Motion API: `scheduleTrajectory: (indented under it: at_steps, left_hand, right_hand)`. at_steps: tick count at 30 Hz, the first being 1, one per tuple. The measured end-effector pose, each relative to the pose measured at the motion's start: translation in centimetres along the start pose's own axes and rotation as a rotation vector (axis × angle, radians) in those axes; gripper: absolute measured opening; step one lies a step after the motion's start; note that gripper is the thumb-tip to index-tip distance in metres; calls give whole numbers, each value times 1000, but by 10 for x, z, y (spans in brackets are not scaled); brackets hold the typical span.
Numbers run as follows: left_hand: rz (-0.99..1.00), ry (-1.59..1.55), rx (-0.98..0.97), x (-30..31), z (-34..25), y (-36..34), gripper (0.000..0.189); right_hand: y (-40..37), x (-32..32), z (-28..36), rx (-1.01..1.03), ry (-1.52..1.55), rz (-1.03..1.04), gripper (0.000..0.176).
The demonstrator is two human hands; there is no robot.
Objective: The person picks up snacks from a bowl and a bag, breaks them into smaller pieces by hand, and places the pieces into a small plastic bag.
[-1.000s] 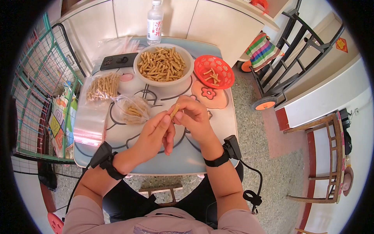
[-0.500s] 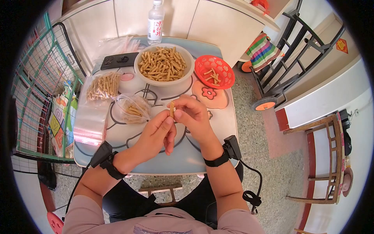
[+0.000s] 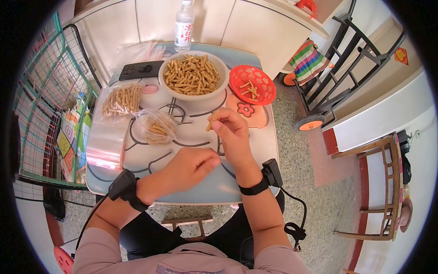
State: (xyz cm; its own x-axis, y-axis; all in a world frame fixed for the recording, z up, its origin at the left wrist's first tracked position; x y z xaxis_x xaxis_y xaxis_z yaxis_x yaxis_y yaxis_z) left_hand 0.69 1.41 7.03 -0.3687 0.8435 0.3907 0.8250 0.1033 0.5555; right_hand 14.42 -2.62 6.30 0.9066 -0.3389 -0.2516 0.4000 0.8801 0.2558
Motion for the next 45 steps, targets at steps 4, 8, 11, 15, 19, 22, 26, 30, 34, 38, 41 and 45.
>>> scheduleTrajectory:
  at_steps: [4,8,11,15,19,22,26,30,34,38,41,45]
  left_hand:
    - [65,215,-313,-5,-18,-5,13]
    - [-13,194,-550,-1,-24,-10,13]
    - [-20,224,-638,2,-29,-14,15]
    - [-20,207,-713,-1,-32,-19,18]
    - [-18,204,-724,1,-32,-20,19]
    - [-22,179,-707,5,-31,-18,18]
    - [-23,193,-680,7,-30,-15,16]
    - [-96,206,-650,0,-24,-14,24]
    - [-137,190,-659,7,-28,-12,24]
    - [-144,189,-648,16,-36,-10,24]
    - [-162,188,-638,18,-35,-10,25]
    - [-199,182,-643,20,-32,-11,28]
  right_hand:
    - [-2,-2,0,-32,11,-64,9]
    - [2,-8,-7,-126,-172,-101,12]
    - [17,-50,19,-50,-513,-16,12]
    - [43,-101,33,35,-885,125,12]
    - [58,-119,24,-17,-1178,257,12]
    - [62,-120,29,-33,-1208,227,15]
    - [64,-101,37,-114,-1060,69,19]
    - [68,-50,21,-145,-978,-95,17]
    - [91,-17,7,-121,-915,-122,15]
    - [119,-4,-2,-224,-1025,-162,15]
    - [144,-4,-10,-78,-1110,-181,15]
    - [178,1,-16,-5,-1147,-180,16]
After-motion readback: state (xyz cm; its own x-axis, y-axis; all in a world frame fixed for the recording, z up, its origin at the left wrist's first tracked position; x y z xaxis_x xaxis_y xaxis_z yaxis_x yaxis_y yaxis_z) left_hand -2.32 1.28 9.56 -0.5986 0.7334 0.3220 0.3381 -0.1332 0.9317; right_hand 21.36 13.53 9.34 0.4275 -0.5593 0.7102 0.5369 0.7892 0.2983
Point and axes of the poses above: each hand's wrist, its own y-axis towards the middle knuckle, its own x-axis out of the back of the hand, z = x × y, the point moved 5 cm from there along y, towards the middle knuckle, and after that the axes turned 11 degrees about -x, right-handed, at the moved point
